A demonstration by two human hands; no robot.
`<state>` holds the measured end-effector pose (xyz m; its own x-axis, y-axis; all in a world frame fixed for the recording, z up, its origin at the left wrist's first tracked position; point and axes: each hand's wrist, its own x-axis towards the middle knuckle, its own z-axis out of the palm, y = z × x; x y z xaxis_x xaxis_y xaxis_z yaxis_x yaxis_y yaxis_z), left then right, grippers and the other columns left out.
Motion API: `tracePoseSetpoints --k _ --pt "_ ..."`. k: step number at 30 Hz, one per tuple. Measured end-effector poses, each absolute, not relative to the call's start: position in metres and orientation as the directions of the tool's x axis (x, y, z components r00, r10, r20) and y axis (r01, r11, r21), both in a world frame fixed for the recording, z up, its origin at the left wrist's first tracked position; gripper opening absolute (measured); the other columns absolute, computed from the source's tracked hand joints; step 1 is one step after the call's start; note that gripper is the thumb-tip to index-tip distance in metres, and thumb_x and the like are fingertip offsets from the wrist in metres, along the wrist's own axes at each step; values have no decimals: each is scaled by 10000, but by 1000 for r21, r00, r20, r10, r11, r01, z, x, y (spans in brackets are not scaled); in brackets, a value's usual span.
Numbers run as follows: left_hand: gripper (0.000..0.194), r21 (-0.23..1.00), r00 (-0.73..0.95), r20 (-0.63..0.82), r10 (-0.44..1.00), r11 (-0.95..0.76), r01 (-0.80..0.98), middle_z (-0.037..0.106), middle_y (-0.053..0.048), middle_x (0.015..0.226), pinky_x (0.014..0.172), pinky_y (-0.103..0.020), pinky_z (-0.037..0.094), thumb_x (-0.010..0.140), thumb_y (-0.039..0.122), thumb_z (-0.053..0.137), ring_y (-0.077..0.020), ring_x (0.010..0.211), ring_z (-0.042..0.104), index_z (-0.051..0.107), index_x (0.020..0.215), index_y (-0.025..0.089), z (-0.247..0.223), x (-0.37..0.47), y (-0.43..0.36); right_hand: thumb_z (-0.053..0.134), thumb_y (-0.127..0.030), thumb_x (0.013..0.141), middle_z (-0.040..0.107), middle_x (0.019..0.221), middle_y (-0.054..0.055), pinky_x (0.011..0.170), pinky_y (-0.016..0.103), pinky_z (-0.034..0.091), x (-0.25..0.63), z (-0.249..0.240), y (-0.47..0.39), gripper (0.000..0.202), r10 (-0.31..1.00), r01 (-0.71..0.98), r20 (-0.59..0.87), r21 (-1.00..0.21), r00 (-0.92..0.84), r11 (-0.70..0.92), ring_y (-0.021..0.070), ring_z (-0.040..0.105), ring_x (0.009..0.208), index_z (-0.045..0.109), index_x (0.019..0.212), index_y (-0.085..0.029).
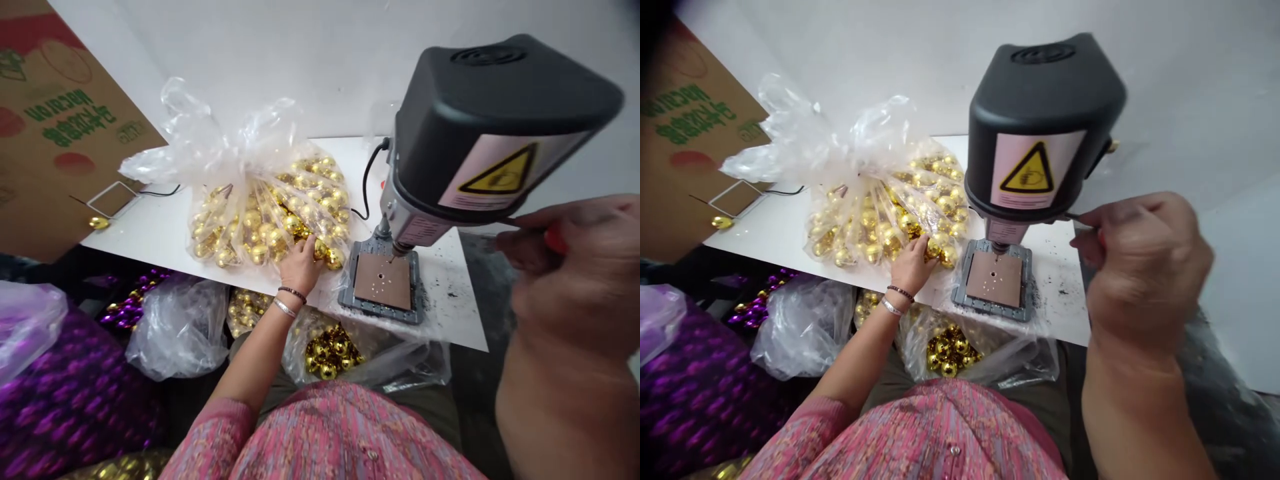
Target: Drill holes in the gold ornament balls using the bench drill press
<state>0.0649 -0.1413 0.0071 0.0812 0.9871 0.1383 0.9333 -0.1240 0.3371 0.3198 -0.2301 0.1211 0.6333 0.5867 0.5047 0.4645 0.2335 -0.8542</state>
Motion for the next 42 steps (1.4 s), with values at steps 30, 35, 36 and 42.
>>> tracePoseSetpoints --k 30,35,36,42 --pt "515 944 280 -314 907 266 197 625 2 838 501 -181 421 799 345 717 -81 584 600 538 1248 166 12 136 -175 494 -302 924 469 656 -27 728 256 324 327 185 -189 347 666 473 465 -861 584 186 50 410 680 470 604 -173" --pt "574 951 352 -306 885 266 157 628 -24 838 498 -199 391 844 494 654 -139 666 650 496 1336 244 5 128 -174 450 -303 943 449 604 -33 711 264 326 335 192 -167 400 670 499 484 -845 563 192 54 376 610 419 565 -175" --pt "581 949 362 -314 878 278 148 636 -31 854 495 -202 384 848 516 637 -147 682 657 486 1345 257 3 126 -174 435 -314 950 452 612 -34 719 254 332 335 191 -166 402 671 498 489 -843 557 201 49 383 618 420 575 -173" --pt "764 948 399 -314 862 308 82 662 -23 942 536 -195 429 718 412 777 -123 699 666 451 1388 240 -1 125 -171 416 -368 976 395 617 -43 747 208 338 333 190 -166 435 683 465 468 -861 560 208 15 377 643 373 603 -151"
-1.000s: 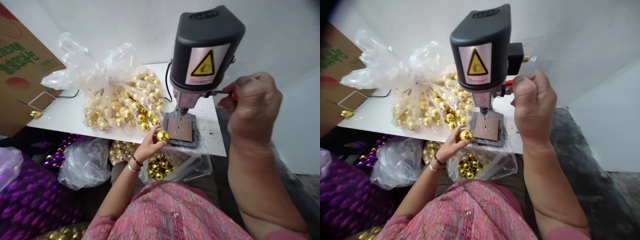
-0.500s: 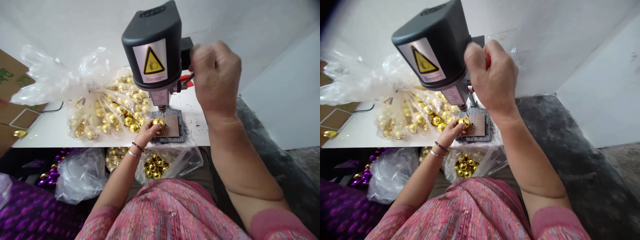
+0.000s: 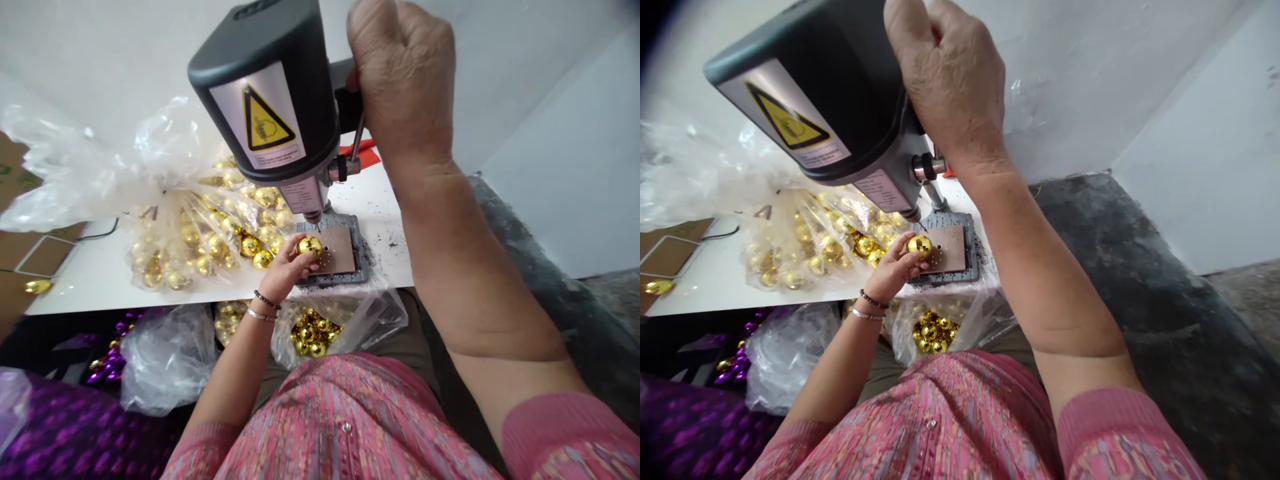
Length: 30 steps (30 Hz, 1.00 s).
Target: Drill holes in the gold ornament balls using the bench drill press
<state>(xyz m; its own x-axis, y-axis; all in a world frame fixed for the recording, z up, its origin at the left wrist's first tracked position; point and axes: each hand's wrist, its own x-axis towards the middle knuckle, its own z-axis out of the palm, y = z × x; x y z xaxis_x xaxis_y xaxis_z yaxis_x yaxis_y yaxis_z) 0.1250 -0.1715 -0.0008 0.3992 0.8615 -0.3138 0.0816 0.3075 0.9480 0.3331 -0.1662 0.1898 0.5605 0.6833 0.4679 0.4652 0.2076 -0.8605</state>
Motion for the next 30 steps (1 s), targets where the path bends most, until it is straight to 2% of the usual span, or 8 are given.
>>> tracePoseSetpoints --k 3,6,10,14,16,22,27,30 --pt "840 946 404 -325 855 293 142 656 -11 899 521 -183 431 682 368 811 -99 654 640 452 1422 198 3 129 -171 418 -423 970 338 620 -45 770 201 338 332 191 -166 460 686 459 457 -866 566 198 11 391 644 339 603 -157" --pt "835 939 380 -331 864 261 224 641 5 865 520 -182 455 685 334 812 -69 590 597 476 1431 168 8 135 -169 389 -422 976 295 621 -45 806 194 347 331 193 -168 464 695 474 449 -863 562 173 1 391 640 325 602 -155" --pt "746 924 364 -307 879 184 335 617 30 793 518 -186 471 730 310 770 -53 538 543 518 1416 164 10 141 -166 384 -445 971 291 616 -53 840 191 361 332 193 -168 475 700 478 459 -858 546 190 -10 389 646 332 608 -143" --pt "642 889 352 -241 904 60 454 623 31 769 498 -179 435 742 319 740 -54 522 515 595 1346 157 9 144 -161 364 -586 912 300 619 -56 850 200 374 334 189 -166 533 699 477 475 -852 534 215 -12 384 645 321 609 -150" --pt "614 867 351 -187 918 -13 497 654 17 789 514 -174 430 711 318 761 -66 564 537 641 1290 154 9 146 -157 387 -609 893 306 609 -60 828 202 372 335 188 -166 539 691 465 486 -852 535 240 -9 378 632 308 611 -157" --pt "569 846 460 -98 883 -169 505 702 -14 833 584 -190 466 646 318 805 -113 691 590 700 1177 142 6 153 -146 409 -502 943 351 596 -65 760 197 349 333 190 -166 485 702 455 453 -867 549 204 -8 384 630 316 621 -151" --pt "563 878 464 -131 876 -115 464 681 10 803 597 -203 481 619 286 823 -108 674 574 712 1154 149 2 156 -147 381 -530 937 306 609 -69 673 162 305 333 185 -164 490 680 436 487 -860 549 264 -20 343 615 376 666 -123" --pt "620 882 432 -117 894 -107 459 679 -2 828 640 -220 494 582 275 856 -109 697 571 714 1167 127 1 156 -148 409 -483 945 310 623 -67 630 140 289 335 183 -165 463 677 404 485 -867 554 290 -24 305 607 459 709 -87"
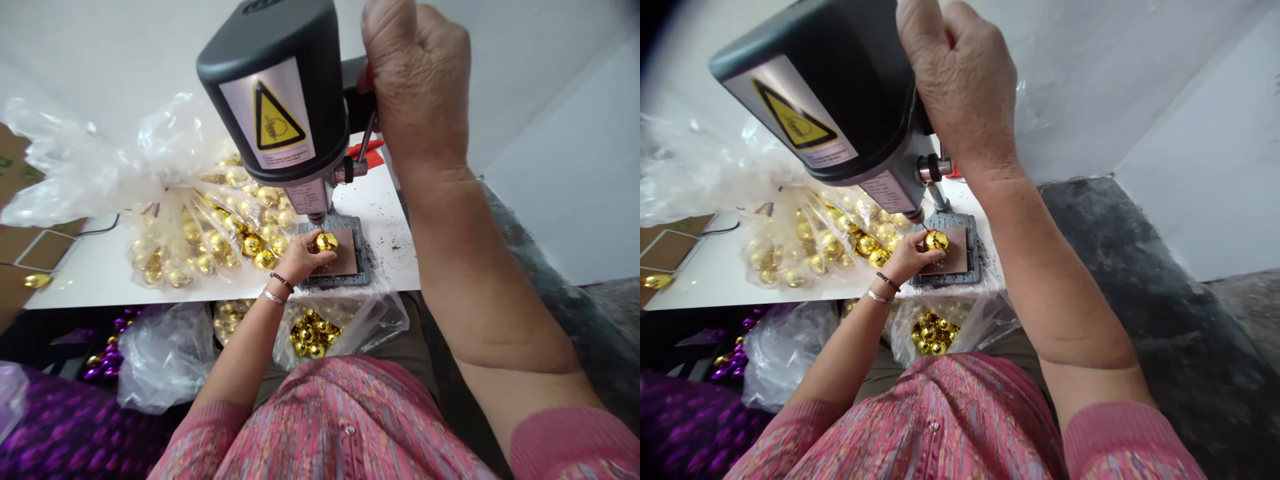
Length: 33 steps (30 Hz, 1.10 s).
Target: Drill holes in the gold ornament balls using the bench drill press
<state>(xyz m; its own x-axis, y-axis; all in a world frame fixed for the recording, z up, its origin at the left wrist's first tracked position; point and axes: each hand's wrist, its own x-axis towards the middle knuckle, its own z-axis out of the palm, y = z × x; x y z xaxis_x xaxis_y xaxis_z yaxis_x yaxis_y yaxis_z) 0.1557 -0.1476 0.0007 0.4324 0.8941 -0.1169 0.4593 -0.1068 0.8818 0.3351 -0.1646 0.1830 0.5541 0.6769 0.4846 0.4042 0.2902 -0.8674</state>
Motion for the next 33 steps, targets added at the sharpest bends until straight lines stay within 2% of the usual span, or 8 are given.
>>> tracePoseSetpoints --k 3,7,10,12,16,23,28,33 --pt "667 899 424 -146 894 -59 434 692 -23 878 683 -244 513 597 273 852 -122 729 588 689 1221 100 -2 157 -148 430 -413 930 323 643 -56 642 123 284 338 185 -167 408 720 380 453 -882 525 278 -31 296 613 531 742 -66" --pt "679 916 404 -154 902 -23 401 696 -26 879 736 -259 524 598 247 854 -132 770 598 677 1235 92 -6 159 -150 495 -362 873 381 645 -48 620 139 260 342 188 -173 323 750 385 451 -880 484 280 -20 287 620 521 713 -82" --pt "621 925 413 -119 903 -51 377 695 -13 873 770 -264 525 605 231 850 -134 789 604 697 1197 125 -8 159 -151 519 -396 842 452 650 -38 583 183 252 341 181 -193 299 747 466 489 -842 450 271 7 344 607 526 721 -122" --pt "598 924 432 -105 896 -73 376 695 -12 886 792 -268 524 611 232 848 -134 794 611 703 1182 130 -8 158 -151 528 -418 828 444 633 -38 583 204 277 338 171 -214 286 749 569 516 -790 415 229 22 378 604 511 722 -153" --pt "581 911 444 -74 893 -121 394 702 -39 963 872 -305 525 620 233 853 -156 854 632 710 1173 129 -10 158 -150 533 -289 783 454 616 -59 589 191 328 326 144 -252 122 772 669 514 -726 373 160 13 354 568 532 742 -175" --pt "581 835 402 19 915 -236 498 684 -90 1094 994 -384 506 607 275 885 -219 994 635 729 1157 171 -14 159 -152 497 -258 834 589 691 -32 626 192 420 309 94 -255 148 573 738 722 -616 388 276 39 502 627 603 759 -188" --pt "574 825 412 24 911 -251 506 666 -104 1110 1013 -384 496 628 303 877 -239 1037 624 724 1164 168 -15 159 -154 507 -390 886 527 609 -26 571 213 391 309 73 -245 270 448 737 775 -602 446 307 58 464 566 562 724 -181" --pt "583 827 406 58 912 -272 492 667 -95 1120 991 -373 503 636 290 870 -222 996 617 711 1187 187 -17 158 -156 504 -391 903 614 702 -6 633 221 453 312 58 -240 266 409 732 811 -567 417 378 68 567 650 576 772 -172"
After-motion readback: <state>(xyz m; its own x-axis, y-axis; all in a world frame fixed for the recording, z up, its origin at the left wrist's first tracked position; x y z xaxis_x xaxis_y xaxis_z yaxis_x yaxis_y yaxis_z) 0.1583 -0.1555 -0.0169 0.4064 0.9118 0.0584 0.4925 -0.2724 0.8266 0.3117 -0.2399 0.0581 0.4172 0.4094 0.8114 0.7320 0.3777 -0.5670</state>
